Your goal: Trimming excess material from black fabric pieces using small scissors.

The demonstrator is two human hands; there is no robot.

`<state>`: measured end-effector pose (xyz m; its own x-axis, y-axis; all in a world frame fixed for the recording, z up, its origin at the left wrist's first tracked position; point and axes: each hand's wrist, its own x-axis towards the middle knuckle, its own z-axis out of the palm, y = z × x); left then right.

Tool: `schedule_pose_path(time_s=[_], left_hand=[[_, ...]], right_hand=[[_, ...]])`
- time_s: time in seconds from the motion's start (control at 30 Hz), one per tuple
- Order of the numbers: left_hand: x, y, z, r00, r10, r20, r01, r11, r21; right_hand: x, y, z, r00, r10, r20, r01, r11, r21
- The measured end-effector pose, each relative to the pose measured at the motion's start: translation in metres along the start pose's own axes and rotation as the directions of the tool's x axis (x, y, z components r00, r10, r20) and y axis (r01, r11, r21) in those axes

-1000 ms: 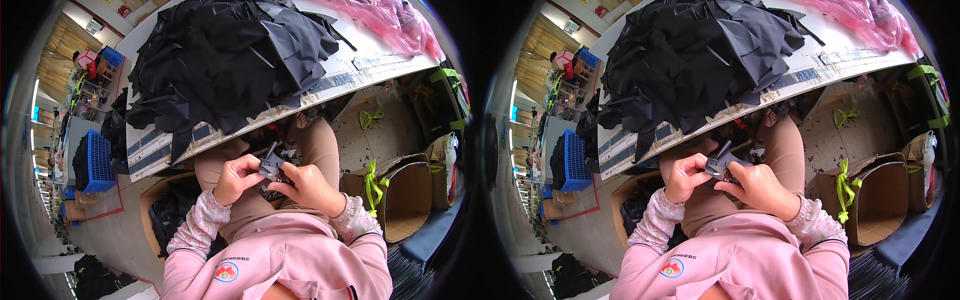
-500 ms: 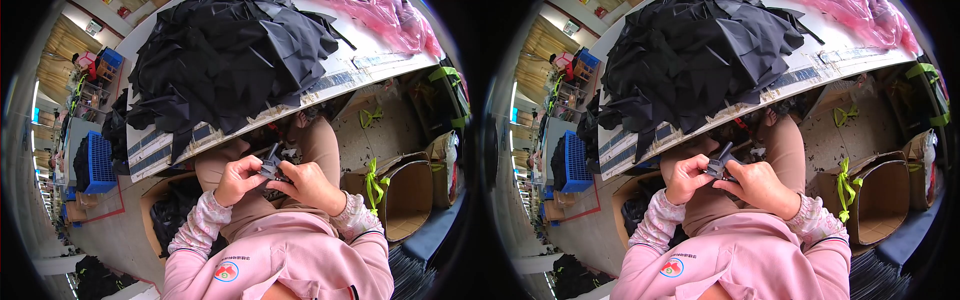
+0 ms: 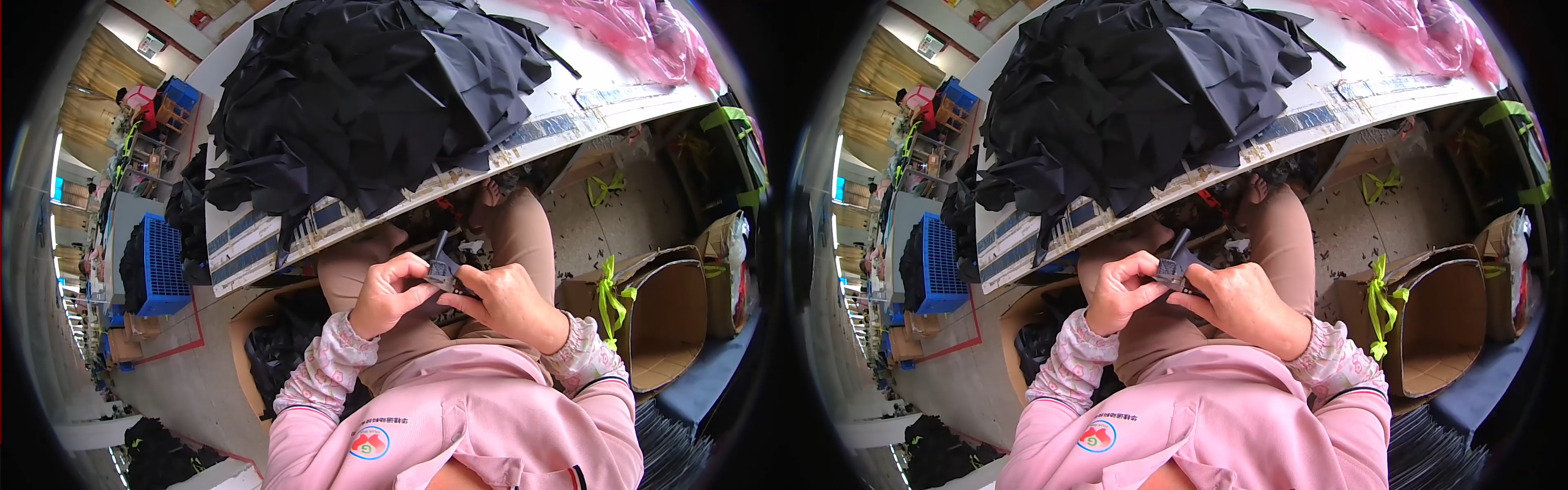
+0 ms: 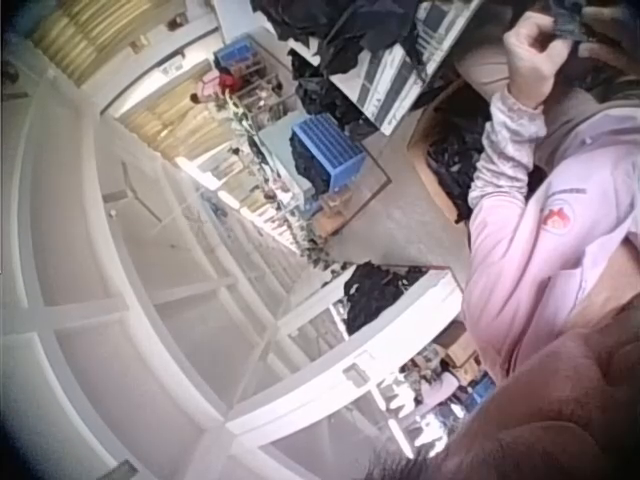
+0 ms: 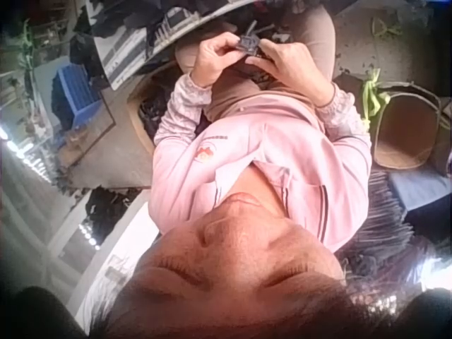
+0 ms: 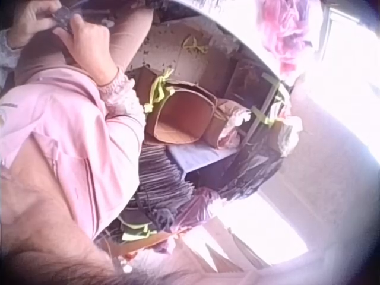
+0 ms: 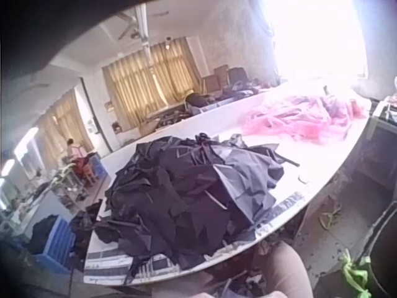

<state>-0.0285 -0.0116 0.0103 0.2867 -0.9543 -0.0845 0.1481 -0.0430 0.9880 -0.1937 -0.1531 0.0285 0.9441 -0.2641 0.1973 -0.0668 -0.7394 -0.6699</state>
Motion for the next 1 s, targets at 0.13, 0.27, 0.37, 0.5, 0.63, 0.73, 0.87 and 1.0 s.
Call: schedule_pose_path(time_s=[0.13,0.27,0.37,0.5,0.63,0.73,0.87,1.0], left_hand=[[0.000,0.000,-0.001,1.000,0.019,-0.022,-0.018,0.999,0.041],[-0.005,0.006,-0.010,0.997,0.057,-0.058,-0.048,0.989,0.140],[-0.021,0.010,-0.038,0.983,0.136,-0.125,-0.079,0.920,0.383],[-0.086,-0.017,-0.127,0.976,0.115,-0.187,0.101,0.518,0.849],[-0.234,-0.135,-0.216,0.815,-0.231,-0.531,0.558,0.070,0.827],[-0.318,-0.202,-0.208,0.416,-0.765,-0.491,0.528,-0.236,0.816],[-0.315,-0.193,-0.214,0.368,-0.836,-0.406,0.538,-0.165,0.827],[-0.154,-0.049,-0.220,0.741,-0.512,-0.434,0.653,0.401,0.642]], right_hand=[[-0.002,0.003,0.002,0.999,0.034,-0.028,-0.033,0.999,0.040],[0.000,0.009,-0.003,0.985,0.153,-0.084,-0.136,0.973,0.184],[-0.002,0.024,0.002,0.970,0.213,-0.117,-0.184,0.958,0.221],[-0.016,0.060,0.020,0.949,0.294,-0.115,-0.275,0.948,0.159],[-0.020,0.072,0.037,0.953,0.300,-0.052,-0.295,0.952,0.084],[-0.013,0.073,0.052,0.964,0.263,-0.038,-0.262,0.965,0.015],[-0.002,0.073,0.065,0.984,0.158,-0.087,-0.151,0.985,0.086],[0.004,0.060,0.056,0.954,0.301,-0.017,-0.298,0.950,0.089]])
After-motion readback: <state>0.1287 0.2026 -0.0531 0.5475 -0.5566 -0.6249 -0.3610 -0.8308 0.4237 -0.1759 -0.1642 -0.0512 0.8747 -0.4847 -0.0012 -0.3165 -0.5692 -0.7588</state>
